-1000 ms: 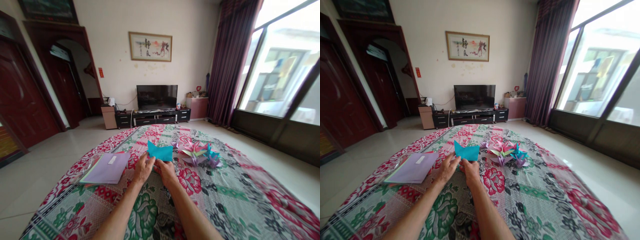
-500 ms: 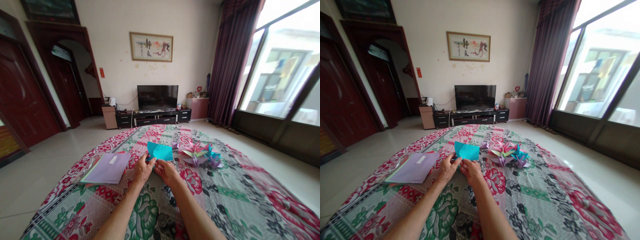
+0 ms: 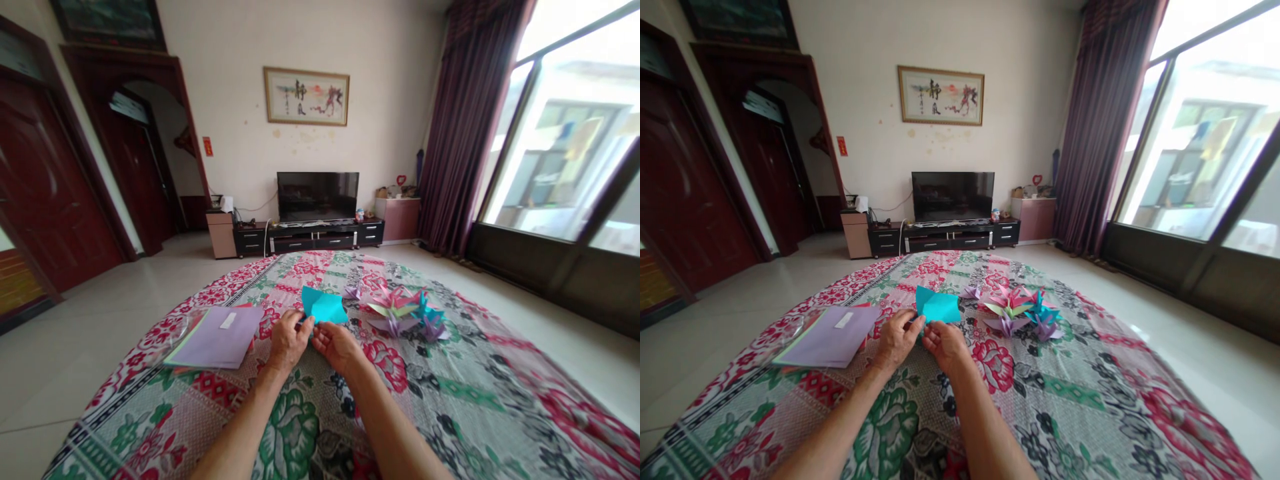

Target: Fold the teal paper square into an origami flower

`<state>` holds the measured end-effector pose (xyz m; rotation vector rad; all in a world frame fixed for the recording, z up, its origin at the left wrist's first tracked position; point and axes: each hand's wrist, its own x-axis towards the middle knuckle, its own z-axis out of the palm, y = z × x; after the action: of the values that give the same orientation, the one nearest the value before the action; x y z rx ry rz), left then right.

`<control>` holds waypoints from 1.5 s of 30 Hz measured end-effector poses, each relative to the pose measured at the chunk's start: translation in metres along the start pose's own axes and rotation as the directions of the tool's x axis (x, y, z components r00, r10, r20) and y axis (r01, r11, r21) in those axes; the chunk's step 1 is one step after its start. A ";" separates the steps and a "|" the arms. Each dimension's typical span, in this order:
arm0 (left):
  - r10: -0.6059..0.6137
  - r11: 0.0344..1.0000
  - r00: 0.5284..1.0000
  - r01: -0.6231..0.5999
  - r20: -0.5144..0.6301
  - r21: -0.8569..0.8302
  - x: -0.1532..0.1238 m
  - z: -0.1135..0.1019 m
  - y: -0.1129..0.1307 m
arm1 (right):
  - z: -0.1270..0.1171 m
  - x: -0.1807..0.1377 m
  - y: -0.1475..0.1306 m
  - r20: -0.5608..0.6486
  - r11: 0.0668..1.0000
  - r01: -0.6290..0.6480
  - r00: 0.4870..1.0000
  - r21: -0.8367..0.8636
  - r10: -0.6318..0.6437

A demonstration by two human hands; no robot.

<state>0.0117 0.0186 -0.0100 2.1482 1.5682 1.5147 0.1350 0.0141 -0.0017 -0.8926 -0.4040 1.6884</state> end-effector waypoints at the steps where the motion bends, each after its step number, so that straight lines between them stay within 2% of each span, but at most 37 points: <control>1: -0.046 0.999 0.999 0.046 0.006 -0.017 0.000 -0.001 0.002 | 0.000 -0.001 0.000 0.003 1.000 0.011 1.000 0.002 -0.011; 5: -0.190 0.972 0.980 0.195 0.049 -0.132 0.000 -0.006 0.006 | 0.003 -0.002 0.004 0.020 0.996 0.084 0.996 0.008 -0.084; 10: -0.214 0.958 0.975 0.222 0.064 -0.182 0.003 -0.007 0.007 | 0.002 -0.001 0.011 0.047 0.982 0.178 0.983 -0.061 -0.175; 16: -0.315 0.886 0.943 0.334 0.112 -0.322 0.005 -0.003 0.002 | 0.000 0.001 0.015 0.080 0.958 0.252 0.967 -0.140 -0.242; 20: -0.283 0.824 0.941 0.337 0.186 -0.456 0.005 -0.003 0.004 | 0.000 0.002 0.014 0.095 0.946 0.311 0.948 -0.090 -0.303; 23: -0.242 0.792 0.952 0.305 0.187 -0.529 0.006 -0.004 0.006 | 0.001 0.002 0.013 0.108 0.945 0.322 0.943 -0.060 -0.314; 27: -0.156 0.819 0.978 0.206 0.138 -0.536 0.004 0.000 0.004 | 0.001 0.001 0.015 0.125 0.945 0.319 0.943 -0.076 -0.308; 30: -0.111 0.823 0.983 0.175 0.149 -0.540 0.003 0.003 0.005 | 0.001 0.000 0.015 0.122 0.933 0.351 0.932 -0.076 -0.340; 33: -0.105 0.784 0.982 0.177 0.154 -0.595 0.003 0.003 0.009 | 0.000 0.000 0.015 0.117 0.919 0.380 0.922 -0.103 -0.368; 38: -0.150 0.798 0.977 0.210 0.152 -0.565 0.005 -0.002 0.015 | -0.005 0.003 0.017 0.143 0.907 0.386 0.920 -0.167 -0.365; 45: -0.138 0.709 0.962 0.263 0.237 -0.654 0.004 -0.002 0.010 | -0.006 0.003 0.015 0.158 0.927 0.361 0.926 -0.102 -0.344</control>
<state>0.0174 0.0162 -0.0005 1.5684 0.9232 1.4675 0.1286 0.0115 -0.0170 -0.7457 -0.7319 1.4032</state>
